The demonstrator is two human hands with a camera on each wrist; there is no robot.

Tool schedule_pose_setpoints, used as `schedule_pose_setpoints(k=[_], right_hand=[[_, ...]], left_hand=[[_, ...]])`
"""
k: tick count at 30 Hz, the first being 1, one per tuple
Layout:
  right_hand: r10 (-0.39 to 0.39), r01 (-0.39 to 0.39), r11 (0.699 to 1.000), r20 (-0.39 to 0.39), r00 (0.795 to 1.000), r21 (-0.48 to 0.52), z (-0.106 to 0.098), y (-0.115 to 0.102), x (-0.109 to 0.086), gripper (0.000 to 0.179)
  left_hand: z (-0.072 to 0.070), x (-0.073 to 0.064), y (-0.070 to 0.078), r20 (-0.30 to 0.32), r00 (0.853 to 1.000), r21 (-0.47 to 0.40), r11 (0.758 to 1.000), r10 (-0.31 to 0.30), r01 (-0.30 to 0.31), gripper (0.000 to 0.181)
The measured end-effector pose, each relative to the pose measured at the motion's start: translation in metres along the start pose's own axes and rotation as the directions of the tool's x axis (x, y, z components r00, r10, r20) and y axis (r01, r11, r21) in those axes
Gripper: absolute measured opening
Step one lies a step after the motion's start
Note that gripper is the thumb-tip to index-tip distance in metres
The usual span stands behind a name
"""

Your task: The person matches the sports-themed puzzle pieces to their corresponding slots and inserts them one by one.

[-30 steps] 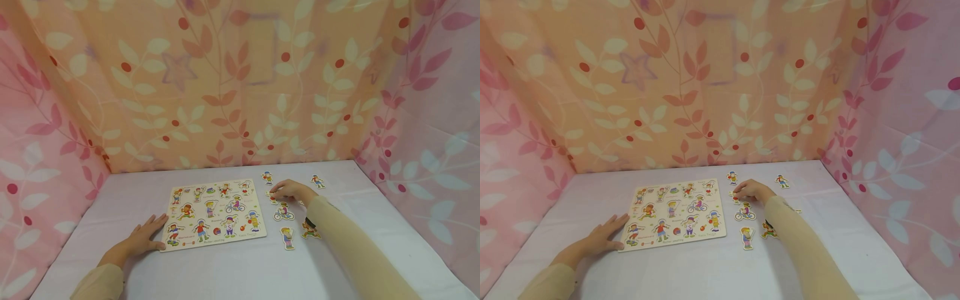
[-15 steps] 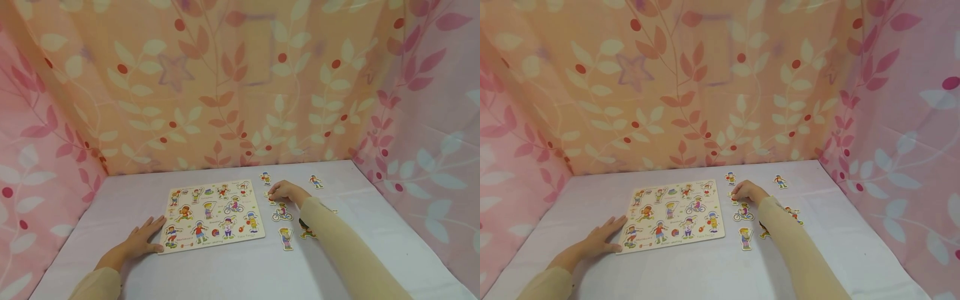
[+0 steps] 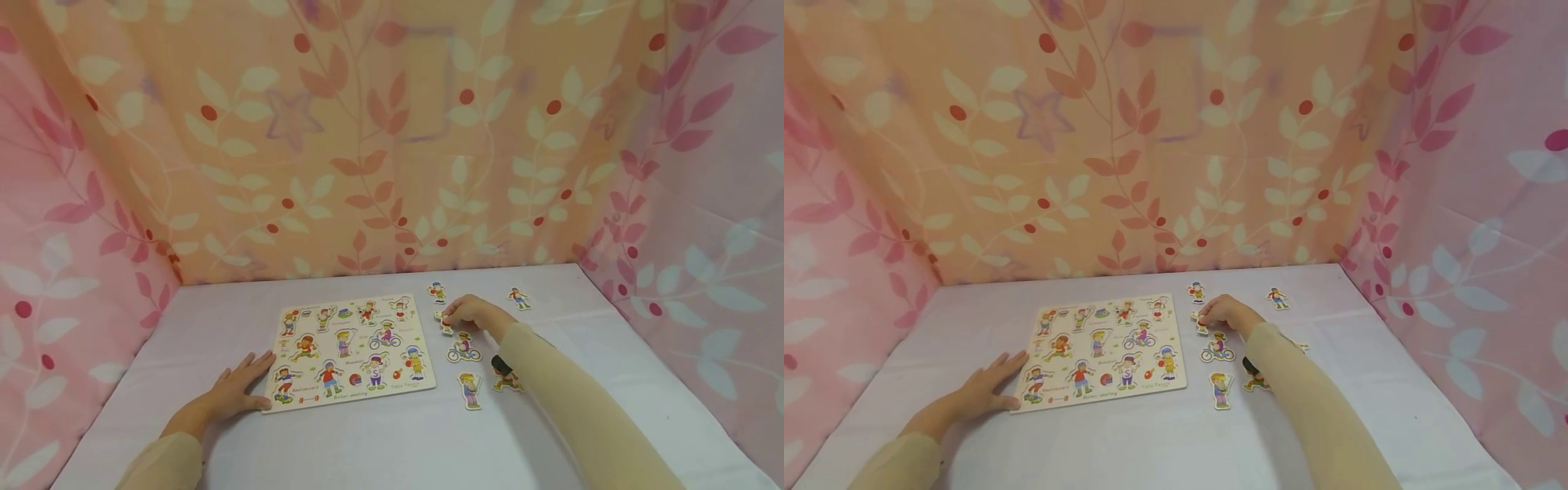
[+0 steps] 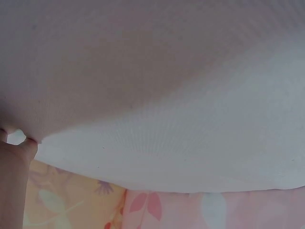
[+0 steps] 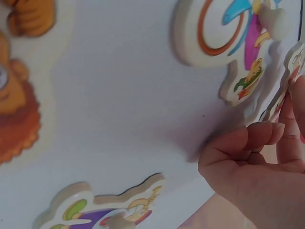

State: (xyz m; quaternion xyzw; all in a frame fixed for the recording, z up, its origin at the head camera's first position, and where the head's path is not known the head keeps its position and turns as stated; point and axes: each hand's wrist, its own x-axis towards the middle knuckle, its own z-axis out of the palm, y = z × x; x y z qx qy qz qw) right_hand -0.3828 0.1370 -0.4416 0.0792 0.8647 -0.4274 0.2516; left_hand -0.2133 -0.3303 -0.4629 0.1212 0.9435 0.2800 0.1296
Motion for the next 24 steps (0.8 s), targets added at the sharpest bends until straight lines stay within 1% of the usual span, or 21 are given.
schedule_pose_setpoints(k=[4,8,10,14,15,16,19,22,24], right_hand=[[-0.029,0.029,1.000,-0.011,1.000,0.009,0.002,-0.005,-0.002,0.012],[-0.060,0.060,0.998,-0.019,0.998,0.018,0.005,-0.011,-0.003,0.012],[-0.058,0.059,0.998,-0.035,0.998,0.019,0.008,-0.016,-0.007,0.013],[-0.051,0.051,0.999,-0.037,0.998,0.018,0.013,-0.022,-0.001,0.015],[-0.048,0.049,0.999,-0.034,0.998,0.015,0.015,-0.022,0.002,0.015],[-0.063,0.063,0.998,-0.012,0.998,0.021,0.015,-0.020,0.011,0.015],[-0.066,0.066,0.997,-0.001,0.998,0.026,0.018,-0.023,0.020,0.016],[-0.073,0.074,0.996,-0.009,0.997,0.054,0.023,-0.028,0.019,0.016],[-0.073,0.075,0.995,-0.027,0.997,0.064,0.027,-0.035,0.013,0.016]], left_hand=[[-0.001,0.000,0.001,-0.008,1.000,0.003,1.000,0.020,-0.020,0.098],[0.000,0.000,0.000,-0.007,1.000,0.008,1.000,0.014,-0.014,0.099],[0.001,0.000,-0.001,-0.004,1.000,0.007,1.000,0.004,-0.004,0.099],[0.002,0.000,-0.003,-0.001,1.000,0.013,1.000,-0.003,0.003,0.100],[0.002,0.000,-0.003,-0.001,1.000,0.014,1.000,-0.004,0.004,0.099],[0.001,0.000,-0.003,-0.001,1.000,0.018,1.000,0.002,-0.002,0.099],[0.001,0.000,-0.002,-0.005,1.000,0.018,1.000,0.012,-0.012,0.097],[-0.001,0.000,0.000,-0.006,1.000,0.025,1.000,0.019,-0.019,0.097],[-0.002,-0.001,0.002,-0.004,1.000,0.021,1.000,0.011,-0.011,0.097]])
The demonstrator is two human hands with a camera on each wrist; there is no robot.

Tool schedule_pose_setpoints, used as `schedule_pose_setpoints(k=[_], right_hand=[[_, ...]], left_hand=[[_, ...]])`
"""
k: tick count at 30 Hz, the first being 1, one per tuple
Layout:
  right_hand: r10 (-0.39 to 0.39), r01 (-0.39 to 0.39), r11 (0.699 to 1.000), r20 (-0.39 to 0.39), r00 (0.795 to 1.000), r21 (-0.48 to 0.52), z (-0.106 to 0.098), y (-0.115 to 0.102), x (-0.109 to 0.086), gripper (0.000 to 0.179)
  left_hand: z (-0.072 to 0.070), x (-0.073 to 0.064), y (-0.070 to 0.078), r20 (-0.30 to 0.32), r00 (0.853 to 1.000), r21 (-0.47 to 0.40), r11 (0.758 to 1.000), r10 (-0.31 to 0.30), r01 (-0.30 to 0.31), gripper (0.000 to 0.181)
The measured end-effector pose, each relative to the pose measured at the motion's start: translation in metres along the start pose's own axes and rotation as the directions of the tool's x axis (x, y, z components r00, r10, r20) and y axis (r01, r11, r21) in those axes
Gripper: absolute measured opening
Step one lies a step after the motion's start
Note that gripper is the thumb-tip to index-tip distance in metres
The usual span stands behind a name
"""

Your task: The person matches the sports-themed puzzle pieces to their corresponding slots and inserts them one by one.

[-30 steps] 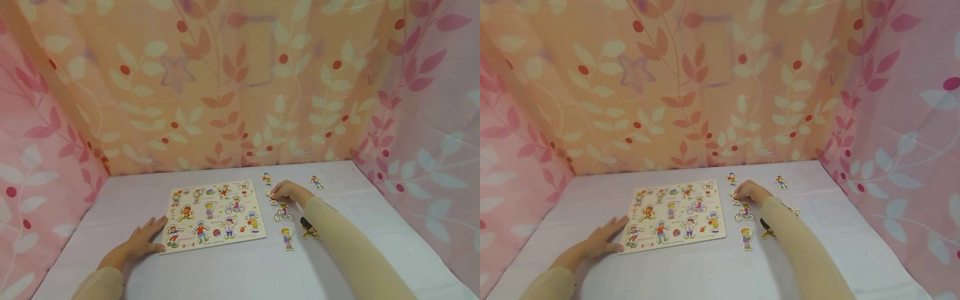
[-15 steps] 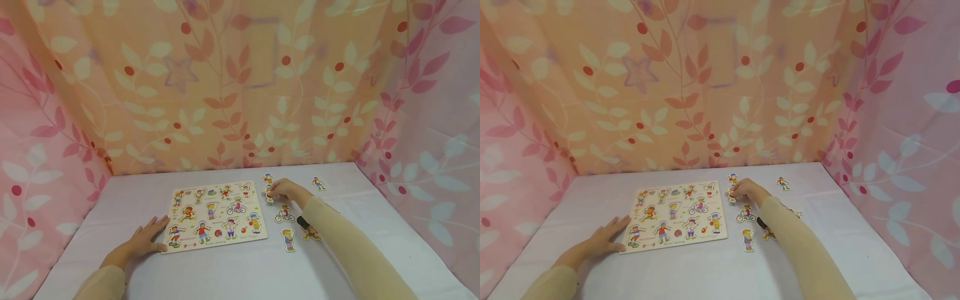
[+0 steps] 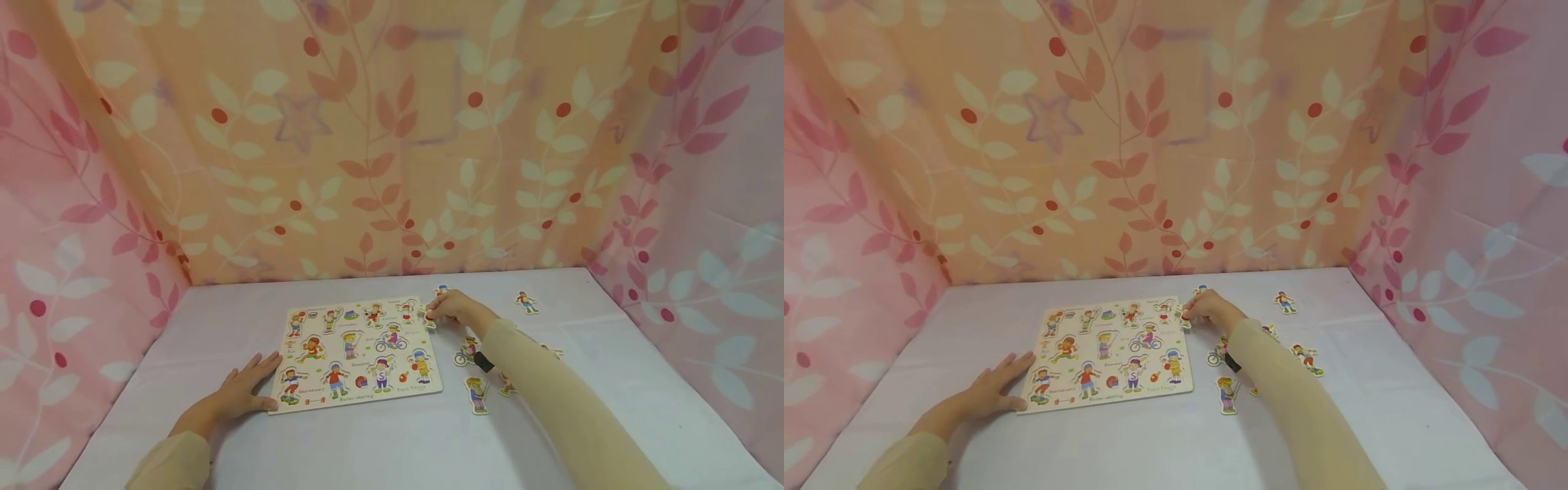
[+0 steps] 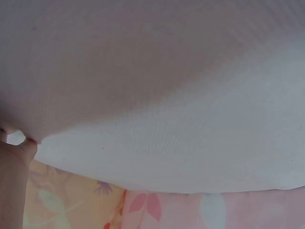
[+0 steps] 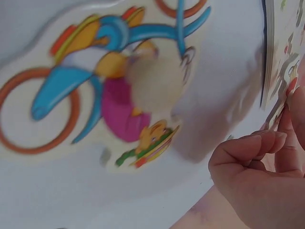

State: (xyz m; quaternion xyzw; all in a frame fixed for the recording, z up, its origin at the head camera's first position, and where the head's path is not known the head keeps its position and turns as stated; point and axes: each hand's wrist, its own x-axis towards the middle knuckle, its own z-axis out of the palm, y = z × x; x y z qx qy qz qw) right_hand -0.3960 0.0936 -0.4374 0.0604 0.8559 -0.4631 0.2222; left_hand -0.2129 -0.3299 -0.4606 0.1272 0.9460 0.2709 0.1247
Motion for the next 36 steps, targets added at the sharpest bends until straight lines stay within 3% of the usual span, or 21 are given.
schedule_pose_setpoints(k=[8,17,24,36], right_hand=[[-0.035,0.035,0.999,-0.024,0.999,0.009,0.014,-0.007,0.002,0.018],[0.012,-0.012,1.000,-0.036,0.999,0.016,0.026,-0.010,0.023,0.014],[0.021,-0.022,0.999,-0.039,0.999,-0.034,0.032,-0.014,0.025,0.009],[-0.040,0.040,0.999,0.037,0.999,-0.014,0.035,-0.022,0.020,0.010]], left_hand=[[0.002,0.003,0.000,0.009,1.000,0.003,1.000,-0.016,0.016,0.099],[0.003,0.003,0.001,0.009,1.000,-0.010,1.000,-0.016,0.016,0.099],[0.004,0.003,0.000,0.002,1.000,-0.012,1.000,-0.022,0.022,0.099],[0.003,0.000,0.001,0.001,0.999,-0.024,0.999,-0.036,0.036,0.100]])
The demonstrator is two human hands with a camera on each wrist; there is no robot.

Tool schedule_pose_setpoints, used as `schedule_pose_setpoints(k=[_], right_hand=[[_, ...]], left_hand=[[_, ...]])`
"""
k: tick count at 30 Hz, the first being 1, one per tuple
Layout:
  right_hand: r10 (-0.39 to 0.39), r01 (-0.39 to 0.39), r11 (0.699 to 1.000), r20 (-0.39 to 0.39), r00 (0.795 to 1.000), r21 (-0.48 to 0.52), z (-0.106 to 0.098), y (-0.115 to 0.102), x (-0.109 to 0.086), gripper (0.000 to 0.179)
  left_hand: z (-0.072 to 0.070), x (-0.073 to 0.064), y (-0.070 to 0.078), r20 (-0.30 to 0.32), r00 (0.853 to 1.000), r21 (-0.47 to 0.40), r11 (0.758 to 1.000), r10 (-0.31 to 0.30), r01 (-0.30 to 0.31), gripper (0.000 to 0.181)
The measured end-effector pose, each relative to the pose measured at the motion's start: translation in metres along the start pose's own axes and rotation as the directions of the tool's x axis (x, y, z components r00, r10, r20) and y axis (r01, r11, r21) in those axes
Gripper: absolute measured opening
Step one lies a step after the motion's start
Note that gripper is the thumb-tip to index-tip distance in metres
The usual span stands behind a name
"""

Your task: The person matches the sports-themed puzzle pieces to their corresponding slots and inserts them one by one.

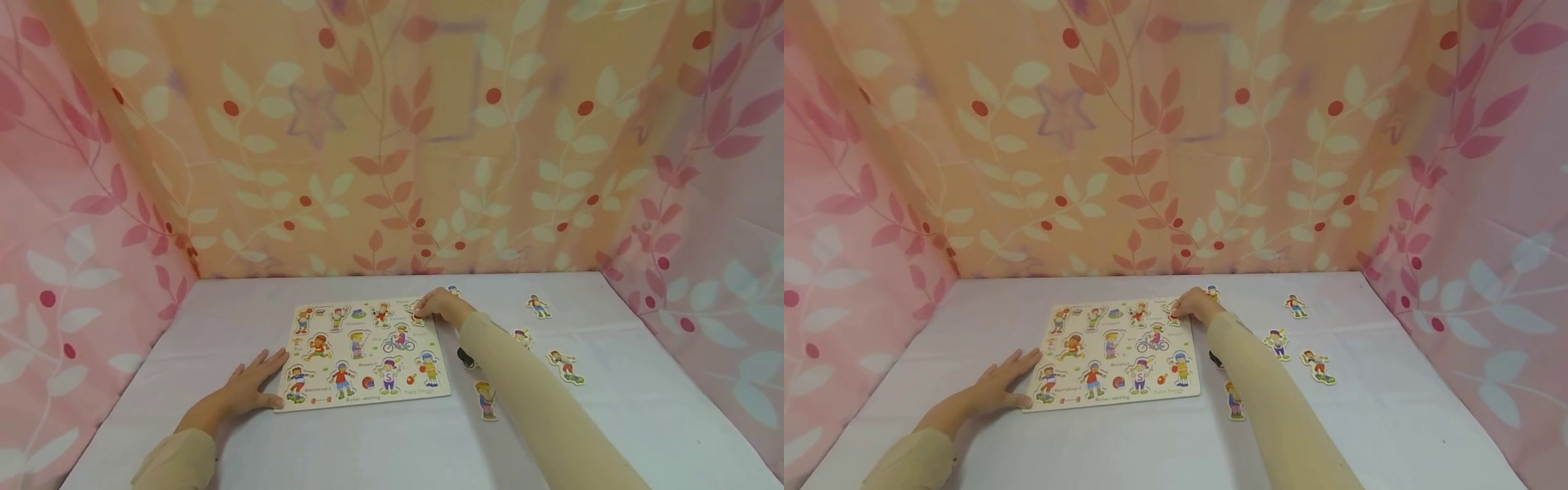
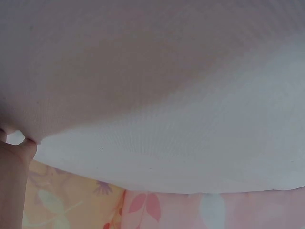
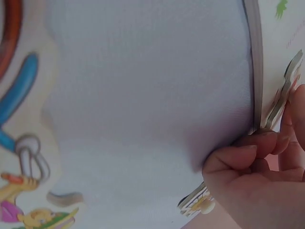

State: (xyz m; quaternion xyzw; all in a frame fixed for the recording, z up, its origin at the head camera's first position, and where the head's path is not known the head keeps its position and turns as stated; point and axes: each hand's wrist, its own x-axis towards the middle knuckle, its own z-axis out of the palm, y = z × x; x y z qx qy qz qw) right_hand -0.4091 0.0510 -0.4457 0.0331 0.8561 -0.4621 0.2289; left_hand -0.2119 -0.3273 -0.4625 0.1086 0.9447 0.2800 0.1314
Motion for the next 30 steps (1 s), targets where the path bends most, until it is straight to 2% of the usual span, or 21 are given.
schedule_pose_setpoints(k=[3,6,11,15,20,26,30], right_hand=[[0.003,-0.003,1.000,-0.008,1.000,-0.012,0.000,0.001,0.000,0.008],[-0.004,0.003,0.998,-0.016,1.000,-0.065,0.002,0.000,0.001,0.005],[-0.025,0.021,0.989,-0.027,0.999,-0.147,0.006,-0.005,0.004,0.013],[-0.013,0.007,0.992,-0.049,0.999,-0.122,0.008,-0.003,0.008,0.019],[-0.024,0.023,1.000,-0.045,0.999,-0.014,0.000,0.006,0.003,0.030],[-0.048,0.049,0.999,-0.058,0.997,0.017,-0.025,0.009,-0.010,0.036],[-0.038,0.039,0.999,-0.051,0.998,0.024,-0.044,0.011,-0.020,0.037]], left_hand=[[0.002,0.000,0.001,0.000,1.000,0.001,1.000,0.005,-0.005,0.100],[0.003,0.000,0.003,0.006,1.000,0.000,1.000,-0.006,0.006,0.101],[0.002,0.001,0.001,-0.004,1.000,0.007,1.000,-0.001,0.001,0.100],[0.001,0.002,-0.002,-0.002,1.000,0.004,1.000,-0.003,0.003,0.101],[0.005,0.002,-0.003,0.005,1.000,-0.002,1.000,-0.001,0.001,0.101],[0.002,0.000,-0.001,0.010,1.000,-0.004,1.000,0.000,0.000,0.101],[-0.001,0.001,-0.002,0.005,1.000,0.008,1.000,0.001,-0.001,0.101]])
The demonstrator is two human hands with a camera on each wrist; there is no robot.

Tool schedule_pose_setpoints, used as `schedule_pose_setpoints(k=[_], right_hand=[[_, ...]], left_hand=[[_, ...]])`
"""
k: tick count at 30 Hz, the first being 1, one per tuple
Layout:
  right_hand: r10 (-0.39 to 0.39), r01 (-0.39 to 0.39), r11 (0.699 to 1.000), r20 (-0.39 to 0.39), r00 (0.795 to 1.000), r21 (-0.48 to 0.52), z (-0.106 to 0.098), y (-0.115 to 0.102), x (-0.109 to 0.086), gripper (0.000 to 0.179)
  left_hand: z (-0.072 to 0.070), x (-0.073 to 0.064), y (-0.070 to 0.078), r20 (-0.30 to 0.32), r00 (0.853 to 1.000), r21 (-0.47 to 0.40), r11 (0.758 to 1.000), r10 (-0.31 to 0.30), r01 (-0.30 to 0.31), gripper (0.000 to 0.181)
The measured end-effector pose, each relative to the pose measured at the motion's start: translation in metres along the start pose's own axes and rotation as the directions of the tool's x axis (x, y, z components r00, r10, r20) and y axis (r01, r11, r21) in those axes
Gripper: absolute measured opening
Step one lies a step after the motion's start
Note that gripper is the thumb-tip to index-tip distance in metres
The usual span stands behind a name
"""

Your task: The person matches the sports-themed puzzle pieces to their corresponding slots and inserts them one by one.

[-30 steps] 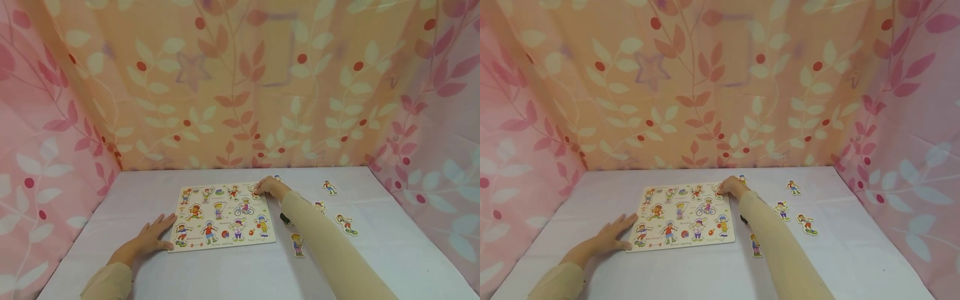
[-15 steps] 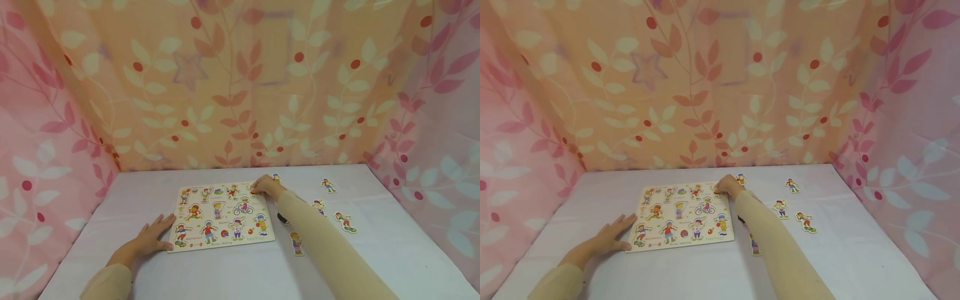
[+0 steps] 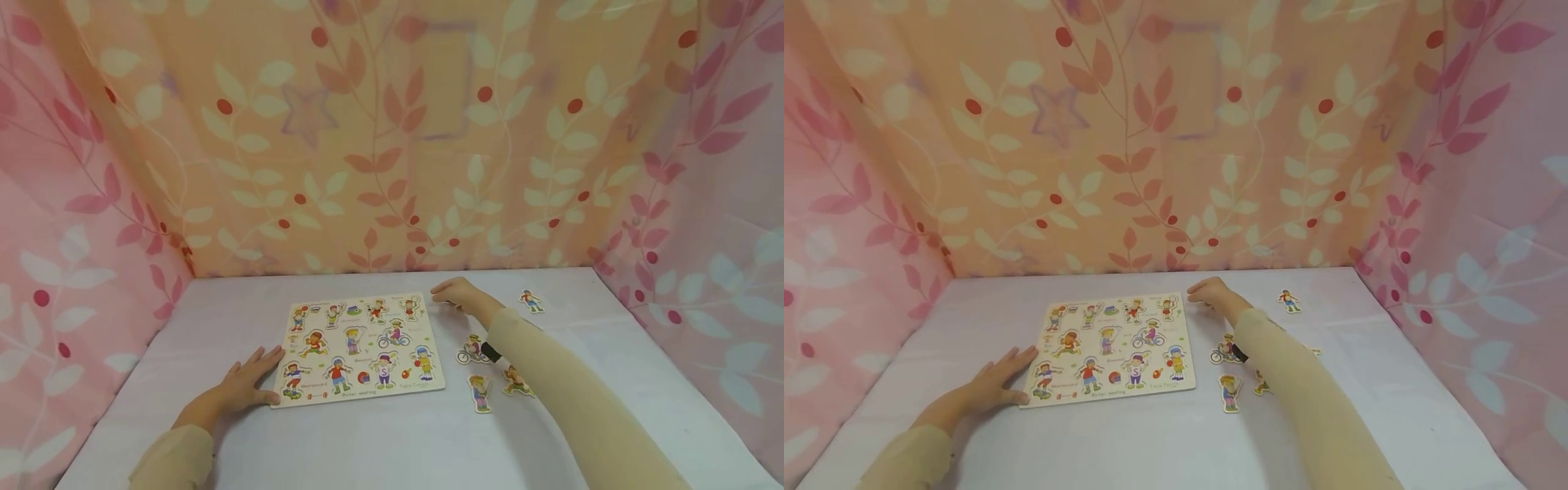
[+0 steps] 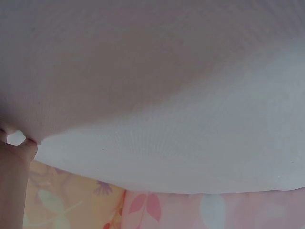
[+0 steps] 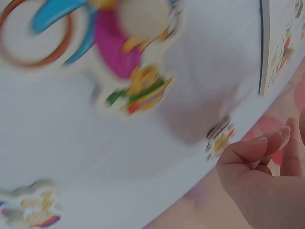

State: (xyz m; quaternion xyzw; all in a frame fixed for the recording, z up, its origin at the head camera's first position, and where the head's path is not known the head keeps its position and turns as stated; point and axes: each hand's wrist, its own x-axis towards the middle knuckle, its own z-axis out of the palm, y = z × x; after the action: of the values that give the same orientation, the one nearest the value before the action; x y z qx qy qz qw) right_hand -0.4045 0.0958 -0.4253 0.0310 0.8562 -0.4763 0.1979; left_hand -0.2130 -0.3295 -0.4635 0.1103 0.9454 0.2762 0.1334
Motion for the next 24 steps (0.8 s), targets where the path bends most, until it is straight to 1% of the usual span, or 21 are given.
schedule_pose_setpoints(k=[7,11,12,16,21,24], right_hand=[[-0.033,0.033,0.999,0.009,0.999,-0.001,-0.032,0.007,-0.017,0.040],[-0.023,0.023,1.000,-0.004,1.000,0.003,-0.049,0.014,-0.027,0.043],[-0.020,0.020,1.000,-0.006,1.000,0.002,-0.053,0.016,-0.029,0.043],[-0.009,0.009,1.000,-0.017,1.000,0.007,-0.064,0.023,-0.037,0.045],[-0.018,0.018,1.000,-0.017,1.000,0.004,-0.076,0.032,-0.045,0.045],[-0.014,0.014,1.000,-0.013,1.000,-0.001,-0.080,0.037,-0.054,0.046]], left_hand=[[-0.002,0.003,-0.004,0.006,1.000,0.020,1.000,0.004,-0.004,0.101],[-0.004,0.003,-0.004,0.005,1.000,0.018,1.000,0.009,-0.009,0.100],[-0.004,0.003,-0.004,0.008,1.000,0.012,1.000,0.003,-0.003,0.101],[-0.004,0.003,-0.005,0.002,1.000,0.008,1.000,0.011,-0.011,0.100],[-0.003,0.002,-0.004,-0.021,0.998,0.011,0.998,0.056,-0.055,0.097],[-0.003,0.002,-0.002,-0.016,0.998,0.007,0.998,0.061,-0.061,0.096]])
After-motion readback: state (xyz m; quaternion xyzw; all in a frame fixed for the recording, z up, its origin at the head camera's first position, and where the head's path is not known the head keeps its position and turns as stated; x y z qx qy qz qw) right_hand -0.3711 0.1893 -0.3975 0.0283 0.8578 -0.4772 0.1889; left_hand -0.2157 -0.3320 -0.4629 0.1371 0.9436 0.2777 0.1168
